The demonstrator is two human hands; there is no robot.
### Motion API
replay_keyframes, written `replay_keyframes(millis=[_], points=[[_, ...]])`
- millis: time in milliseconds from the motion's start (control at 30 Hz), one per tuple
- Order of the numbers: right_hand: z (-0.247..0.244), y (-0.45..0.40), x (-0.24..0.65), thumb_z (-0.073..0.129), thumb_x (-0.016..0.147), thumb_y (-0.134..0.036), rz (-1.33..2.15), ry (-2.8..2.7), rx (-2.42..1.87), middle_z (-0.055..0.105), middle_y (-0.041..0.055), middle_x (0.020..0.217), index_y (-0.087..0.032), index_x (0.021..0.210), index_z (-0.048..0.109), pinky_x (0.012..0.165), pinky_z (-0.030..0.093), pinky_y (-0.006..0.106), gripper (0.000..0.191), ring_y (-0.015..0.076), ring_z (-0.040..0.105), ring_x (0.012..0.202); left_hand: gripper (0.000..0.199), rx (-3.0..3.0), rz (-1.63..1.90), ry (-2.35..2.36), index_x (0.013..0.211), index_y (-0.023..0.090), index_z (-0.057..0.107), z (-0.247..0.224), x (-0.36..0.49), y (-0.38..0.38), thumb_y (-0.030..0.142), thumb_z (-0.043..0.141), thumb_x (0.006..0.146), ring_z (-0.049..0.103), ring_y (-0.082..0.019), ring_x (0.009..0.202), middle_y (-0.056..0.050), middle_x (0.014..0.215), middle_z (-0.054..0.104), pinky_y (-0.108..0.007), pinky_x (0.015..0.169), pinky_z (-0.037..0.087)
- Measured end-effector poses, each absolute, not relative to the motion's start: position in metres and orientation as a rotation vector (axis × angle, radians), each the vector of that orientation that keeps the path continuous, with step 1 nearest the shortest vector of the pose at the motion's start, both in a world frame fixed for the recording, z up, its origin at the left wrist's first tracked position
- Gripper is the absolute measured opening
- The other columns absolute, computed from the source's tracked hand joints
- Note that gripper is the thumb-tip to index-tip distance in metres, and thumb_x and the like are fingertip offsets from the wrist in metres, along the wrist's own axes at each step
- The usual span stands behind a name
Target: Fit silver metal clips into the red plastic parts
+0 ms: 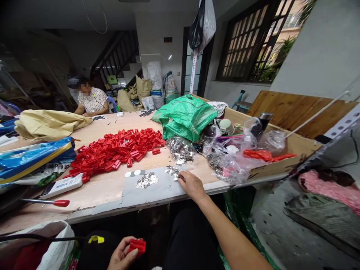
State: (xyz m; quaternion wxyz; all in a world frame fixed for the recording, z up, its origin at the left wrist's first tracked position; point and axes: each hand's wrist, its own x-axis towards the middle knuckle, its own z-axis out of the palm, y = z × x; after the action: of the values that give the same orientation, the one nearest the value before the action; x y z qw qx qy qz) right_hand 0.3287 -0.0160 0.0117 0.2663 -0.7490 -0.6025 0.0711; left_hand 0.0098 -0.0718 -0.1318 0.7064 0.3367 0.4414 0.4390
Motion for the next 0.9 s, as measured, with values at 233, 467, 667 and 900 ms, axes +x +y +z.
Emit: replay_keyframes(millis=[233,467,667,900], points=[[0.026,-0.030,0.319,0.049,0.086,-0.032,0.329,-1.603,-1.826,0.067,0.0008,0.083,-0.022,0.087,0.057,0.071,0.045,0.025,0.013,0.0162,0.062,0.078,0.040,1.004,1.022,0.980,0.091,0.016,0.065,-0.067,0.029,-0.065,0.036,0.081,0.060,0.071,-0.023,0.081,-0.011,0.091,0.075,-0.031,0.076,0.056],[0.054,-0.062,0.255,0.055,0.088,-0.038,0.651,-1.688,-1.523,0.067,0.0002,0.075,-0.020,0.086,0.061,0.061,0.043,0.023,0.019,0.0144,0.059,0.067,0.034,1.461,1.110,0.980,0.108,0.018,0.064,0.003,0.044,-0.051,0.031,0.069,0.077,0.069,-0.021,0.092,-0.008,0.103,0.073,-0.033,0.087,0.054],[0.063,-0.072,0.224,0.051,0.091,-0.025,0.616,-1.847,-1.372,0.066,0.0004,0.078,-0.021,0.088,0.061,0.064,0.044,0.023,0.011,0.0136,0.060,0.067,0.032,1.780,1.237,1.012,0.112,0.022,0.062,0.024,0.044,-0.053,0.026,0.066,0.080,0.068,-0.020,0.096,-0.006,0.107,0.071,-0.031,0.087,0.054],[0.054,-0.072,0.220,0.049,0.089,-0.017,0.488,-1.937,-1.323,0.062,0.0030,0.081,-0.020,0.090,0.060,0.066,0.045,0.026,0.012,0.0155,0.059,0.072,0.035,1.984,1.372,0.981,0.115,0.023,0.061,0.032,0.045,-0.058,0.018,0.065,0.080,0.068,-0.019,0.098,-0.005,0.108,0.071,-0.030,0.089,0.055]])
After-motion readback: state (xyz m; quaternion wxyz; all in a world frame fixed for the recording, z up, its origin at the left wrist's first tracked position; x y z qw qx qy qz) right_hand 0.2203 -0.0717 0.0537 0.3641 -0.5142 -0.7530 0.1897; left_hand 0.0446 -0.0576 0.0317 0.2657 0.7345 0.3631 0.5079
